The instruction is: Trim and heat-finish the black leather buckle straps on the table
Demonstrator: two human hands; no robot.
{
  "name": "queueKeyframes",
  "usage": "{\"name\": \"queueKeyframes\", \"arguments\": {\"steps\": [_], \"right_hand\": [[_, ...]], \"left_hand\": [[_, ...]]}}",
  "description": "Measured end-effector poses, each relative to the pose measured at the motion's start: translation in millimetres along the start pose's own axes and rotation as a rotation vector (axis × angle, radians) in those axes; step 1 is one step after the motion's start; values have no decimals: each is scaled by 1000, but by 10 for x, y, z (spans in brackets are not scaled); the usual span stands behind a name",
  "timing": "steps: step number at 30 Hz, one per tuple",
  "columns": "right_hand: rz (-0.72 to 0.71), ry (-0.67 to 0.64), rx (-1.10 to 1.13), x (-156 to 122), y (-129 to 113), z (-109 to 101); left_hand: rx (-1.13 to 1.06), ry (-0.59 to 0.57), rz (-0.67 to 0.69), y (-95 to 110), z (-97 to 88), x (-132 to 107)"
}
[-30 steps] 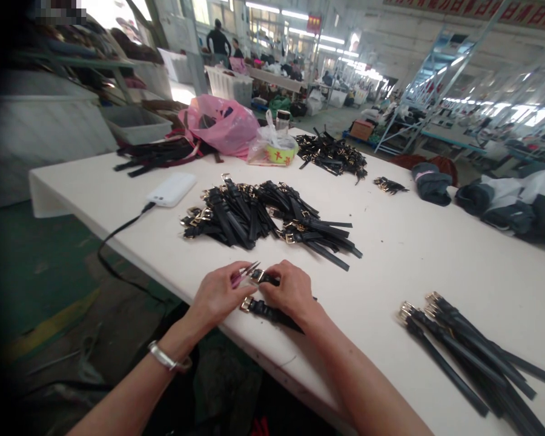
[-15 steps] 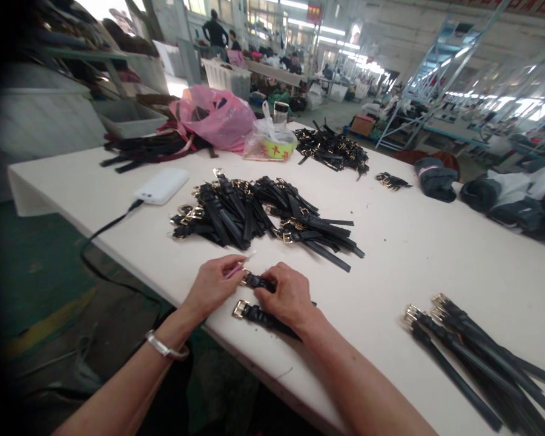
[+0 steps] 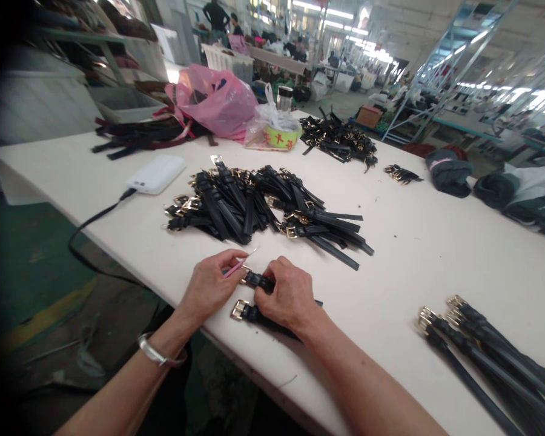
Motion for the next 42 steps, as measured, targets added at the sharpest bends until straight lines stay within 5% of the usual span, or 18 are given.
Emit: {"name": "queueKeyframes", "arguments": {"steps": [13,25,32,42], "right_hand": [[22,30,56,-24,8,-6],[64,-77,41,25,105,-57],[-48,103,80,-57,-61,-134],[-108,44,149,-52,-200,-75]], "left_hand": [[-68,-27,28,8,-24,-35],[-335,-94,72,86,-37,-48],[-444,-209,-62,49,45,-84],[-267,-199,-1,106,21,-52]]}}
Point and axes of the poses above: each hand's wrist, its own x-axis towards the middle knuckle, its own z-axis out of the palm, y = z × x, the point moved 10 cm from there along x, towards the middle knuckle, and after that the axes turned 15 degrees about -x, right-handed, at the moved point
